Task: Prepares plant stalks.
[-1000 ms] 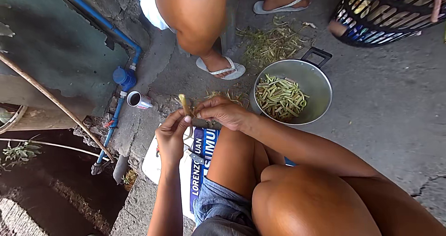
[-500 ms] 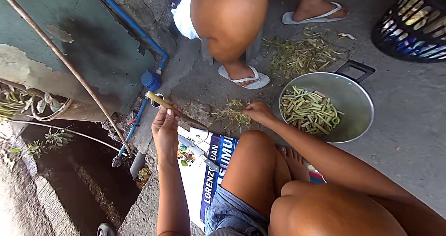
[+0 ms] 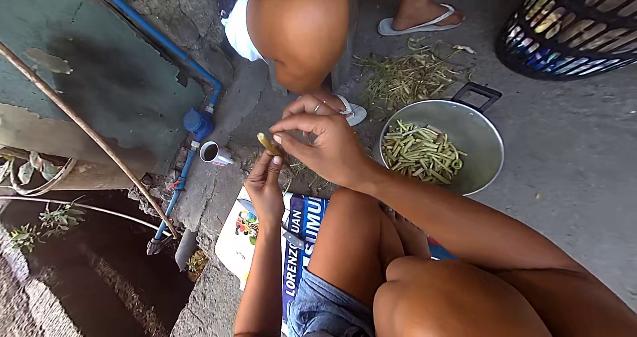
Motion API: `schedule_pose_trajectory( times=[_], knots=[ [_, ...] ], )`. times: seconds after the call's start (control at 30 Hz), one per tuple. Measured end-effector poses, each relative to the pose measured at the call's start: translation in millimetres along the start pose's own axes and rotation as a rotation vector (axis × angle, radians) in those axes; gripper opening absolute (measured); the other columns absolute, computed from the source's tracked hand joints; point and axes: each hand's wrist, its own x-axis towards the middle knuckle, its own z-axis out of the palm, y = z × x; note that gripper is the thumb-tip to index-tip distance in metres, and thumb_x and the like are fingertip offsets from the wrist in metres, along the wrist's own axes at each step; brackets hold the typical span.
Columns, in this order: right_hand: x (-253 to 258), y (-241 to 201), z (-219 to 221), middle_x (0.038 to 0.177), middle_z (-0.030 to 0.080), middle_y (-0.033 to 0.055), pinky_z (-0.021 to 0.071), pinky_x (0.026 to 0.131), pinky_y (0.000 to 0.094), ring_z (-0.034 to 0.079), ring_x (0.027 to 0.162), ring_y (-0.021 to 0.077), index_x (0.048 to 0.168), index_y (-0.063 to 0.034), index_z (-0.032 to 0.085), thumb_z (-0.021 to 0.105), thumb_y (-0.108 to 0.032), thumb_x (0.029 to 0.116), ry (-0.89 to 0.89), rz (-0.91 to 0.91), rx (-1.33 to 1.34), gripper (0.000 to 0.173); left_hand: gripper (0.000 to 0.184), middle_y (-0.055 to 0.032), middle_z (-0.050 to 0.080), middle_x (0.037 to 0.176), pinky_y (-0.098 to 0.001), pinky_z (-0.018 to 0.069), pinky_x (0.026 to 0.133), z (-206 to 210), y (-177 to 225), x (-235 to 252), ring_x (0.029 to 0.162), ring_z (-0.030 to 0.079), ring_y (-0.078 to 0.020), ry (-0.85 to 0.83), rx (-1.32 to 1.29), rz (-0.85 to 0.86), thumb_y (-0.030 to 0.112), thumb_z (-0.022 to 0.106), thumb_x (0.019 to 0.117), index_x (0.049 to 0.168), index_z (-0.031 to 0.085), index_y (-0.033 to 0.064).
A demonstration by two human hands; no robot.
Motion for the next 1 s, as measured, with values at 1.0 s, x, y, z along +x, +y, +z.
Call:
schedule_pose_trajectory(
  times=[1.0],
  knots=[
    [-8.5,6.5,-20.9,0.1,0.065,0.0031,0.0504,0.083,0.0229,0.06,0.097,0.0094,0.094,-0.0091,0.08,0.07,-0.012,0.0917,-0.143,0.01,-0.025,0.012,0.014,-0.001,0.073,0.103,-0.0219,0.0569,0.088,0.1,-9.8,-7.4,0.097,0.068,-0.0041,-0.002,0.324,0.325,0.002,0.064,0.0976,0.105,0.076,-0.0012]
  ],
)
